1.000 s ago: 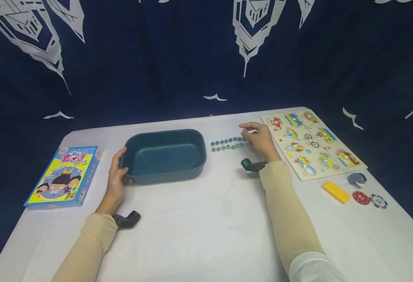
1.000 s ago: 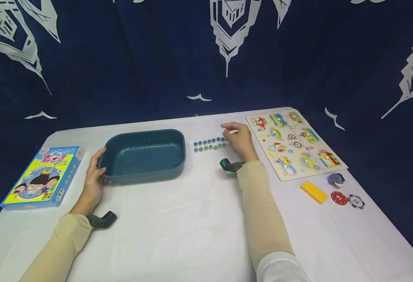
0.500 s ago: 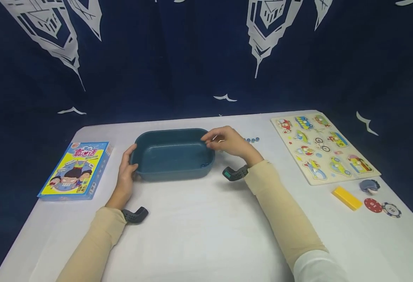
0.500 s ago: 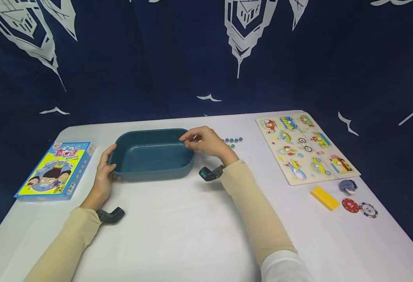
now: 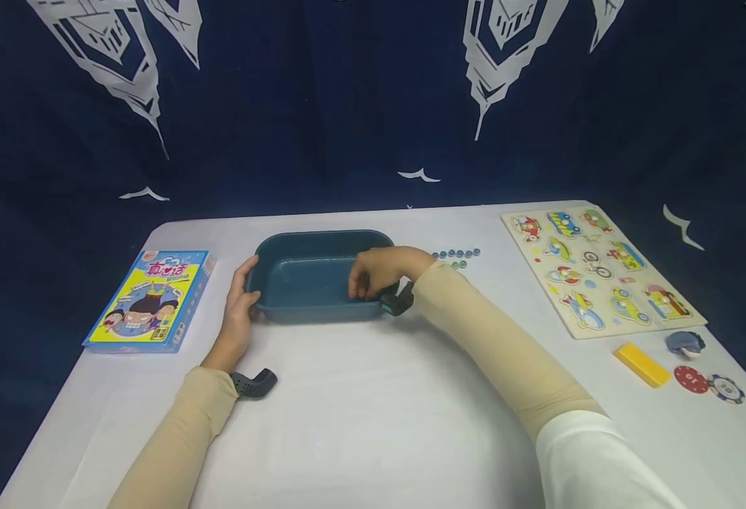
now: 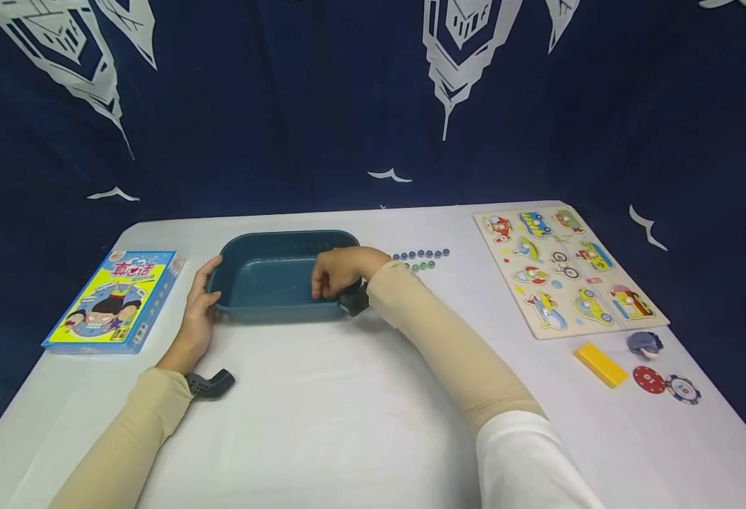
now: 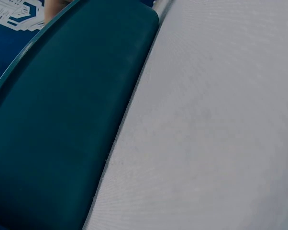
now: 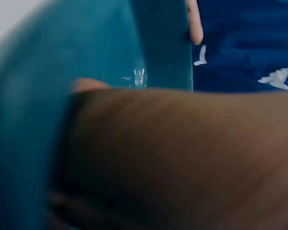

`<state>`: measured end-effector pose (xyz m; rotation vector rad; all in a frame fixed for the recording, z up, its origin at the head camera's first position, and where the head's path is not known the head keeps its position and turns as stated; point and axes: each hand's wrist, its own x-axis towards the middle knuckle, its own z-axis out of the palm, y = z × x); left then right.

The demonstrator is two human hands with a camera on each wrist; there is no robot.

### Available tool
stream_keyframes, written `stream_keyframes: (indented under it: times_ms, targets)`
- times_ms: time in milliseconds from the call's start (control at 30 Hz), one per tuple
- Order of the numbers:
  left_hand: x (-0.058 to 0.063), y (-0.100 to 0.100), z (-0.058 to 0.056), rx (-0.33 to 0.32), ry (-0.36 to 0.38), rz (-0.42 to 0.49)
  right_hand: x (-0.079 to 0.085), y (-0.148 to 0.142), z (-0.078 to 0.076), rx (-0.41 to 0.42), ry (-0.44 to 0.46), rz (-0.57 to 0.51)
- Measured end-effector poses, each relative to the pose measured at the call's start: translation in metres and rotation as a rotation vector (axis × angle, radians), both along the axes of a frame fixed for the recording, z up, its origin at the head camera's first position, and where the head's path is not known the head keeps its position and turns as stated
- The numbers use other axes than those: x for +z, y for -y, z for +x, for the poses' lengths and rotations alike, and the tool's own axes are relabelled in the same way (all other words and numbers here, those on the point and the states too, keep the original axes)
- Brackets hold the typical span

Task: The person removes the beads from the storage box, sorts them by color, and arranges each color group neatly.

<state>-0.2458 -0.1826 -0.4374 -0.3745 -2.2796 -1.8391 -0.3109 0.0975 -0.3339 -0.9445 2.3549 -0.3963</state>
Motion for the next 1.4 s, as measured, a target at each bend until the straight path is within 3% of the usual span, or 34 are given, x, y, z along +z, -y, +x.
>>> stream_keyframes:
  times_ms: [100, 233, 600, 733, 933, 1133, 1233, 1400]
  targets:
    - [0.0, -0.002, -0.001, -0.001, 0.001, 0.001, 0.0, 0.003, 0.0, 0.008, 0.03, 0.105]
    - [0.001, -0.004, -0.002, -0.002, 0.006, -0.011, -0.003, 0.005, 0.002, 0.044, -0.003, 0.175]
    - [0.001, -0.009, -0.001, -0.005, 0.022, -0.017, -0.011, 0.002, 0.004, 0.118, -0.072, 0.139]
    - [0.001, -0.01, -0.002, -0.005, 0.03, -0.02, -0.013, -0.003, 0.003, 0.103, -0.06, -0.002]
    - [0.0, -0.01, -0.003, -0.008, 0.022, -0.02, -0.009, -0.021, 0.005, 0.025, 0.028, -0.36]
    - [0.002, -0.008, -0.002, -0.015, 0.014, -0.008, -0.002, -0.05, 0.018, -0.076, 0.007, -0.642]
    - [0.003, -0.006, 0.0, -0.007, 0.016, -0.009, -0.004, -0.07, 0.021, -0.176, -0.048, -0.762]
    - [0.003, -0.002, 0.002, 0.004, 0.018, -0.011, -0.017, -0.107, 0.018, -0.449, -0.265, -0.919]
